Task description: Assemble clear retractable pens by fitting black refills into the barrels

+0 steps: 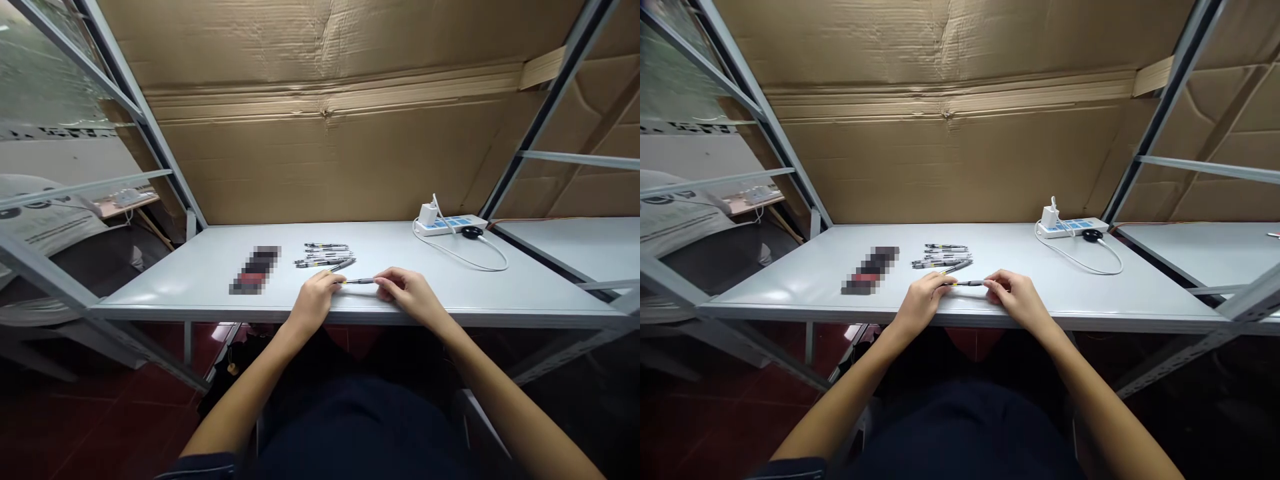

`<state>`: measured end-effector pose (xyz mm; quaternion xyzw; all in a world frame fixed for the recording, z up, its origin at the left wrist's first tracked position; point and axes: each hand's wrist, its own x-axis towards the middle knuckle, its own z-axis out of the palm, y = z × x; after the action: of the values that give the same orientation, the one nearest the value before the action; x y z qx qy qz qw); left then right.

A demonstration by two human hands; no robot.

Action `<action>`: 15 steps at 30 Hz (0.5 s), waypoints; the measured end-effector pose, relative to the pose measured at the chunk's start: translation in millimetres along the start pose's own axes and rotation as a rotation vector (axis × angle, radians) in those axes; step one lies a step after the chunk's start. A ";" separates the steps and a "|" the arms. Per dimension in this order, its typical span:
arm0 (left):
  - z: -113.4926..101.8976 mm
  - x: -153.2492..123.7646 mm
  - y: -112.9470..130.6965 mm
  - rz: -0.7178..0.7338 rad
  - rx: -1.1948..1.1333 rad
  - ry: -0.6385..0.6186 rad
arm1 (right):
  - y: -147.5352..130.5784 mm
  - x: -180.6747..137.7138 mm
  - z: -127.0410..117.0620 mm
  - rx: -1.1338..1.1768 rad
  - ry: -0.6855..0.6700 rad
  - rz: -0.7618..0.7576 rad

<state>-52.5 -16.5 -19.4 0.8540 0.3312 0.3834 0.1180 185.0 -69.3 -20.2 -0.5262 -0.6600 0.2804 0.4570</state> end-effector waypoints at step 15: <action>-2.6 1.0 2.6 -0.074 -0.119 0.015 | -1.2 3.6 -6.6 0.075 -0.037 0.024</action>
<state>-52.6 -17.9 -15.9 0.8298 0.3400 0.4042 0.1802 190.3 -66.9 -15.3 -0.5113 -0.6509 0.3202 0.4608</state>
